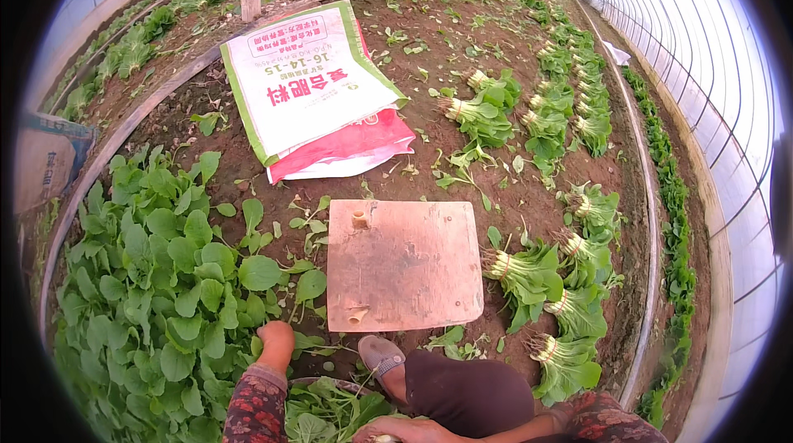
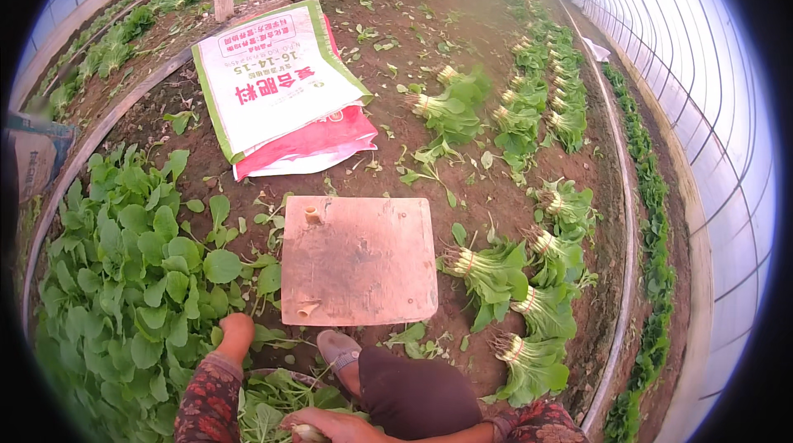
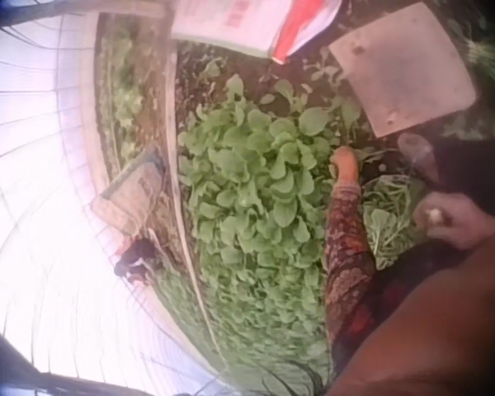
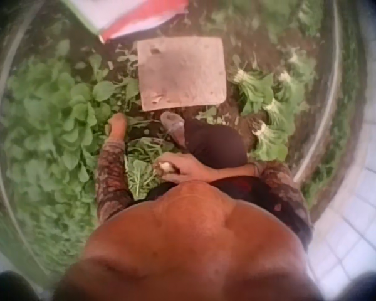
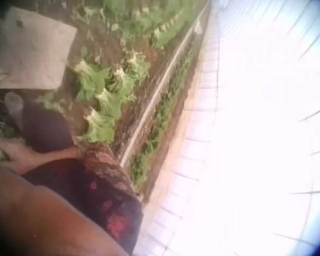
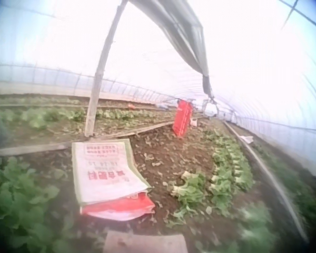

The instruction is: The person sits in a greenhouse and repeatedly pulls leafy green vegetables from the soil, trims the roots and lower leaves by hand, and places the cleaned bunches into a metal bowl. The person continues this process throughout the clip.

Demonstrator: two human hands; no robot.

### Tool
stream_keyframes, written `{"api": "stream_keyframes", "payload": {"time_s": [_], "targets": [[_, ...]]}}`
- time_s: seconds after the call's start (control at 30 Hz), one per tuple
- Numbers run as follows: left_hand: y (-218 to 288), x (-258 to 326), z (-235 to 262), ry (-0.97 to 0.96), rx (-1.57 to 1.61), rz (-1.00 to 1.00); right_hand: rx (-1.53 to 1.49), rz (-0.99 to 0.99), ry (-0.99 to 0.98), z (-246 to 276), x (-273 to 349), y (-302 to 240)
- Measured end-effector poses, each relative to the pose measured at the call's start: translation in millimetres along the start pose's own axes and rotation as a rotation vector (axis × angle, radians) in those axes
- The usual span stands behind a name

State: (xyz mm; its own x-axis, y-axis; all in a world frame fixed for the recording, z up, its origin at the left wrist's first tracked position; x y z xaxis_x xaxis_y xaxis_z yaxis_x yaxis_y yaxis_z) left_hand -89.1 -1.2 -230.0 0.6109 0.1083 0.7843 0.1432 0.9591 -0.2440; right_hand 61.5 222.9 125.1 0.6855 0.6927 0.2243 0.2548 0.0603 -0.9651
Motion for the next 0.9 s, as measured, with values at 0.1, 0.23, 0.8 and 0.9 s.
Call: {"api": "stream_keyframes", "payload": {"time_s": [0.1, 0.23, 0.8, 0.9], "targets": [[-4, 13, 32, 0.077, 0.144, -0.034, -0.016, -0.014, -0.002, -1, 1, -9], [-51, 9, 22, 0.223, 0.088, 0.110, 0.013, 0.029, 0.017, -11, 3, 4], [-70, -23, -59, -0.163, 0.137, 0.191, -0.001, -0.112, -0.007, -13, -5, 8], [-79, 0, -44, -0.145, 0.394, 0.253, 0.051, -0.104, -0.005, -12, -6, 11]]}}
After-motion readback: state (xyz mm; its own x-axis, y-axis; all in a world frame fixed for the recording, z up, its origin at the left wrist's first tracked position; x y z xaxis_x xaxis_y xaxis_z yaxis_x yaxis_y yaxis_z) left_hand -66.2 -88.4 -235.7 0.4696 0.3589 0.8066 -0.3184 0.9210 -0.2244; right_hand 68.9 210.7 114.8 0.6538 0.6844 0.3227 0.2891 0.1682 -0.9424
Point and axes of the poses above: each hand's wrist, its own x-axis away from the middle knuckle, its own z-axis out of the back of the hand, y = z × x, the point moved 7 cm from there along -x, towards the middle knuckle, and after that the axes turned 11 degrees about -y, right-handed, at the moved point
